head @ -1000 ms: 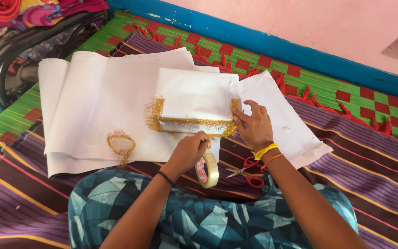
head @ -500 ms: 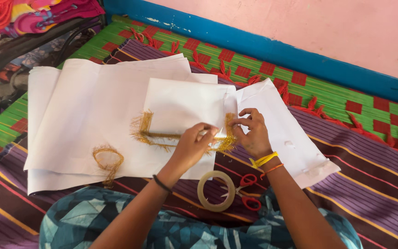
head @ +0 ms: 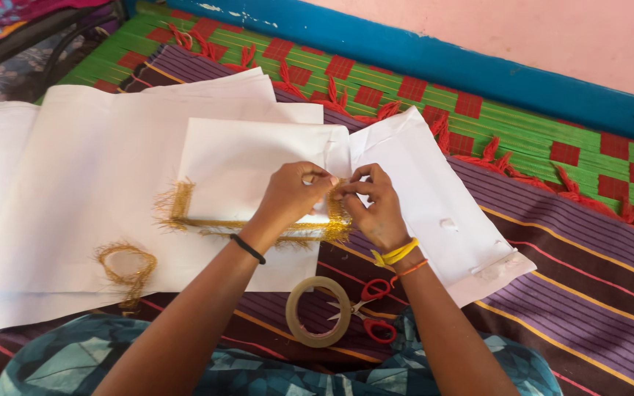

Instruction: The person sits on a mat and decorates a white rectangular gift box with a gold tinsel border. They use scissors to cut pieces of clear tape and press the tape over the tinsel to secure it to the box. The person repeatedly cuts tape and applies it along the edges of the box.

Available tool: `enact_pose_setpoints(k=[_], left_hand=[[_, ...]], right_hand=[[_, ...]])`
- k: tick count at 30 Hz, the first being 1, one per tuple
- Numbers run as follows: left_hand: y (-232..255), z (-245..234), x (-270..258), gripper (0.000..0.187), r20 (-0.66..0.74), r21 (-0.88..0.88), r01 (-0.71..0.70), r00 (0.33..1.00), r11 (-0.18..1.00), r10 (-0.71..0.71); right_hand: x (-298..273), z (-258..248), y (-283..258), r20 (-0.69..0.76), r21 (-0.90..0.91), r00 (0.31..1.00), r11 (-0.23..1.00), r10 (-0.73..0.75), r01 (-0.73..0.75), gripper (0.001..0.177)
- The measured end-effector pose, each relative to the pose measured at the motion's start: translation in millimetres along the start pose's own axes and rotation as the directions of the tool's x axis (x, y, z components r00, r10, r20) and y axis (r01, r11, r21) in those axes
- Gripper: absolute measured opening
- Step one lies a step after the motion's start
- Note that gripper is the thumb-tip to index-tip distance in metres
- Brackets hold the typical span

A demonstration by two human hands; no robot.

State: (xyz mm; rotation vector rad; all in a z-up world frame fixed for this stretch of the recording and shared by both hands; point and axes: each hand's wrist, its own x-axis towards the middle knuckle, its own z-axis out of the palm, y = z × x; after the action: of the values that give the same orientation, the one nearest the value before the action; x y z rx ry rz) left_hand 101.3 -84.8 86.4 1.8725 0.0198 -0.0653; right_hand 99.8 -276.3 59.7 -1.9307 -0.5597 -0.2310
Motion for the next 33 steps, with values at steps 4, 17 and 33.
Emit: enact_pose_setpoints(k=[4, 17, 33], left_hand=[[1, -3, 4, 0.036, -0.001, 0.005, 0.032, 0.999, 0.999, -0.032], [-3, -11, 5, 0.022, 0.020, -0.093, 0.093, 0.996, 0.991, -0.092], [11, -27, 14, 0.019, 0.097, 0.176, -0.015, 0.995, 0.984, -0.002]], right_hand=[[3, 2, 2, 0.011, 0.047, 0.998, 0.997, 0.064, -0.064, 0.016], [3, 8, 12, -0.008, 0.119, 0.999, 0.991, 0.054, -0.053, 0.016], [2, 9, 18, -0.014, 0.209, 0.999, 0.977, 0.034, -0.031, 0.032]])
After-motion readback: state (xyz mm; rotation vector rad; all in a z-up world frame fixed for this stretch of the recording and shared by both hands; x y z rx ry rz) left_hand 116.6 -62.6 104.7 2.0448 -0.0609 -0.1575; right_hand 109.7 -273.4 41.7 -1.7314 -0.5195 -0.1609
